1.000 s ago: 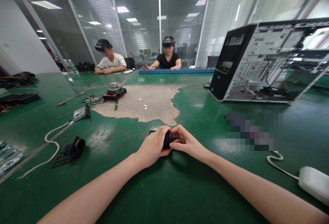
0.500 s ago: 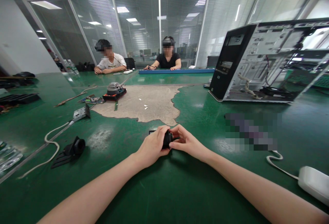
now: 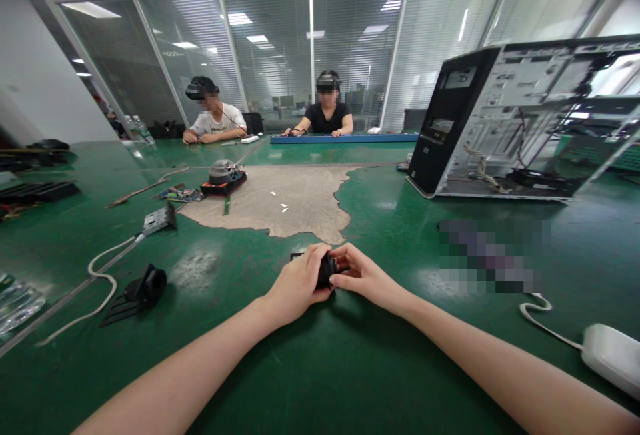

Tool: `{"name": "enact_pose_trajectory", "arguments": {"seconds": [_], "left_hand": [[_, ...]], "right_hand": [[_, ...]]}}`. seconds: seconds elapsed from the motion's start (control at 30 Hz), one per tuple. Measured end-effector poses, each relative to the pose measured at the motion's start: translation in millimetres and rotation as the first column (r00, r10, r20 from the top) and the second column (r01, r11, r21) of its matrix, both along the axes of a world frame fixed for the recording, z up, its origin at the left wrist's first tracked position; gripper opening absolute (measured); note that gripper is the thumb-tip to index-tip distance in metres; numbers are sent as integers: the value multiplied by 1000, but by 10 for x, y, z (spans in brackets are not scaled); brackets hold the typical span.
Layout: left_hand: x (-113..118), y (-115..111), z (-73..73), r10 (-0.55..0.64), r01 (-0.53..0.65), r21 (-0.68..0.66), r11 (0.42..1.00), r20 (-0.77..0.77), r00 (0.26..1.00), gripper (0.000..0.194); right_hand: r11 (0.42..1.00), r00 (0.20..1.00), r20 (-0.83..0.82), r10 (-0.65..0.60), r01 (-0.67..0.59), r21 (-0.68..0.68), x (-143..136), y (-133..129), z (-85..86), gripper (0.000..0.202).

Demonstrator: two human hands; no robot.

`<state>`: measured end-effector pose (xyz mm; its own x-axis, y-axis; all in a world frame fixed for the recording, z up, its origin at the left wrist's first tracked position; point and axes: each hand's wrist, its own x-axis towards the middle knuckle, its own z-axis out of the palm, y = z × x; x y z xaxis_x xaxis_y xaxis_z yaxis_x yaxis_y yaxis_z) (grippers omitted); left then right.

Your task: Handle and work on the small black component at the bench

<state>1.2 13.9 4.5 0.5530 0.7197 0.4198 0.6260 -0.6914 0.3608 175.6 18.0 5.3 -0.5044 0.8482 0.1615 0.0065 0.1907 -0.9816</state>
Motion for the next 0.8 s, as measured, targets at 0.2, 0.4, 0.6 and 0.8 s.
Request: {"name": "enact_pose_trajectory", "arguments": {"seconds": [0.2,0.4,0.6,0.8], "left_hand": [[-1,-9,17,-3,3,0,1000,-13,1000,61],[5,-4,11,-3,3,12,1000,6,1000,59],[9,-2,0,4,-5,6,1000,20,1000,59],[6,2,1,5,-5,0,1000,-5,1000,61]], "right_hand": [[1000,1000,2,-9,9,23,15,-8,9,28],[998,999,-4,-54,54,24,-26,12,-12,24],[999,999,3,-47,47,16,-10,10,4,28],[999,1000,-18,-6,7,32,14,-28,38,29]]}}
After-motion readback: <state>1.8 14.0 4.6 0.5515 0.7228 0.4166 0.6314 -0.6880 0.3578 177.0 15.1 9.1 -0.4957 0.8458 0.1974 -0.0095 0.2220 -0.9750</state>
